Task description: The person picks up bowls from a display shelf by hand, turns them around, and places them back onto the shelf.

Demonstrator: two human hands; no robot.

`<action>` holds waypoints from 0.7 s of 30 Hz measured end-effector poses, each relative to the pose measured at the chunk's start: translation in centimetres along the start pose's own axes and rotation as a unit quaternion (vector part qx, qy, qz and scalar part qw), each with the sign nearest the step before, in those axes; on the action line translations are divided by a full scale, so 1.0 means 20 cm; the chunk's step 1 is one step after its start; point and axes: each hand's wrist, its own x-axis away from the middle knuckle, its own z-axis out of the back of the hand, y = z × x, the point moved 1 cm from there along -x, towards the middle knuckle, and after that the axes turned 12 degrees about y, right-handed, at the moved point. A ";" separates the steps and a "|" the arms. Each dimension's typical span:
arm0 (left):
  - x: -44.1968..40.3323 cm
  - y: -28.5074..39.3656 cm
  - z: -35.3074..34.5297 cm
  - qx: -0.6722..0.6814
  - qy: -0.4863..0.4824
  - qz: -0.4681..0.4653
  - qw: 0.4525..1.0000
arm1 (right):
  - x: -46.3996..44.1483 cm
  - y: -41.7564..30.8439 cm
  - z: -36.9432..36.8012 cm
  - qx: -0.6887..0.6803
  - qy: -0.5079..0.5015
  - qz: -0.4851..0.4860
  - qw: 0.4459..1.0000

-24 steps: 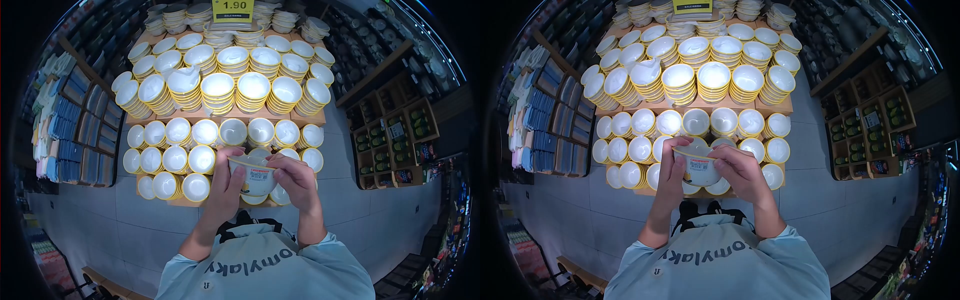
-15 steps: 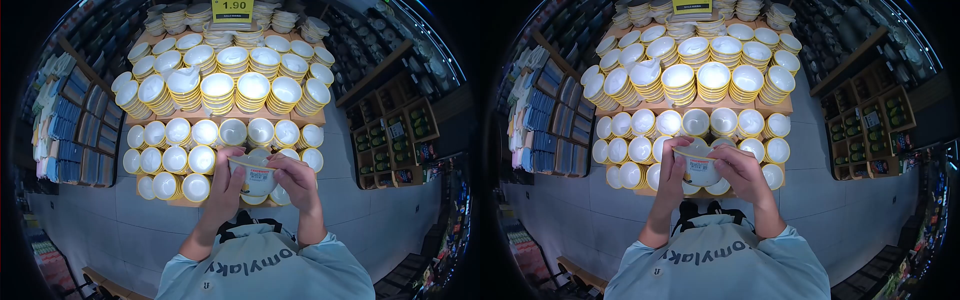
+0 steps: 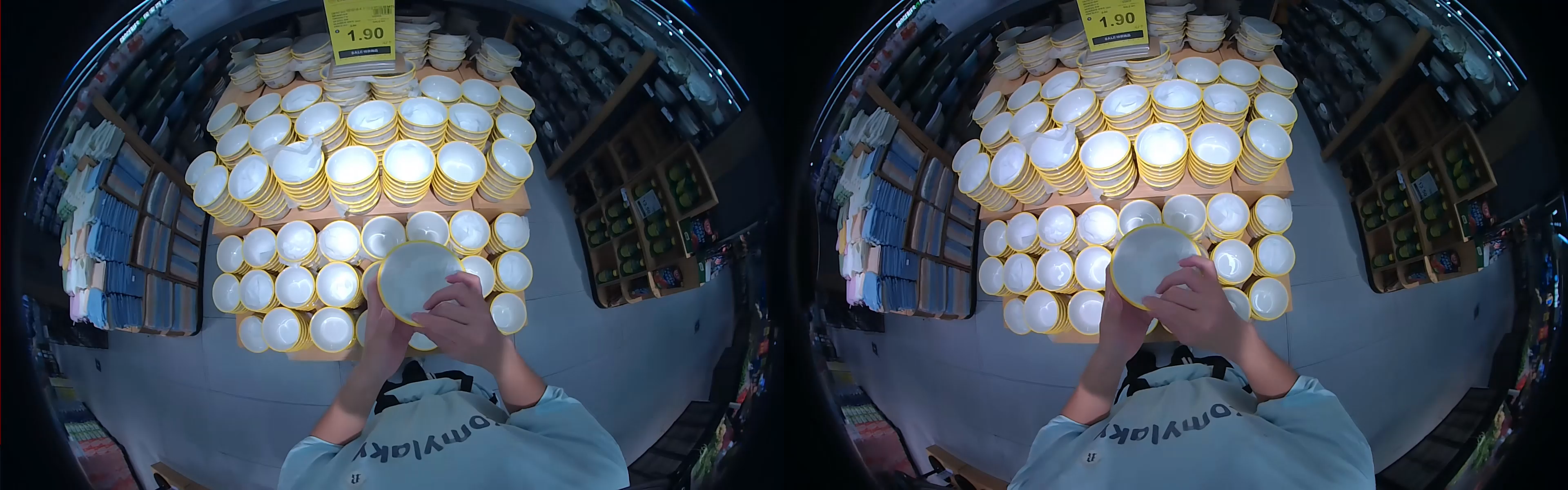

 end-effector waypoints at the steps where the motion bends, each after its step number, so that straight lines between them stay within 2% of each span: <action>1: 0.03 -0.02 0.03 0.003 0.003 -0.001 1.000 | 0.05 -0.01 -0.02 -0.002 -0.004 0.000 1.000; 3: 0.06 -0.08 0.09 -0.072 0.072 0.047 0.994 | 0.15 0.00 -0.05 0.030 -0.031 0.026 0.999; 4: 0.08 -0.10 0.11 -0.067 0.069 0.043 0.994 | 0.21 0.00 -0.05 -0.016 -0.051 -0.003 0.999; 5: 0.11 -0.12 0.12 -0.054 0.104 0.079 0.990 | 0.24 -0.02 -0.04 -0.013 -0.055 0.006 0.998; 6: 0.14 -0.15 0.14 -0.040 0.138 0.116 0.983 | 0.27 -0.04 -0.02 -0.003 -0.065 -0.042 0.997; 7: 0.17 -0.20 0.18 -0.030 0.136 0.108 0.984 | 0.30 -0.06 -0.01 0.007 -0.075 -0.091 0.993; 9: 0.20 -0.26 0.24 -0.072 0.130 0.135 0.980 | 0.35 -0.04 0.00 0.019 -0.116 -0.081 0.990; 10: 0.23 -0.27 0.25 -0.065 0.136 0.149 0.977 | 0.36 -0.04 0.01 0.008 -0.150 -0.139 0.979; 11: 0.24 -0.28 0.26 -0.060 0.141 0.144 0.978 | 0.38 -0.05 0.02 -0.004 -0.184 -0.199 0.963; 13: 0.25 -0.29 0.26 -0.176 0.132 0.130 0.967 | 0.40 -0.02 0.03 -0.027 -0.229 -0.211 0.950; 14: 0.25 -0.29 0.26 -0.174 0.137 0.128 0.967 | 0.41 -0.02 0.04 -0.024 -0.250 -0.227 0.941; 15: 0.23 -0.27 0.21 -0.204 0.103 0.095 0.969 | 0.40 -0.02 0.05 -0.020 -0.272 -0.243 0.931; 16: 0.23 -0.25 0.19 -0.236 0.067 0.061 0.967 | 0.39 -0.03 0.06 -0.024 -0.275 -0.240 0.931; 21: 0.18 -0.27 0.18 -0.304 0.033 0.027 0.952 | 0.39 0.01 0.09 -0.025 -0.271 -0.248 0.930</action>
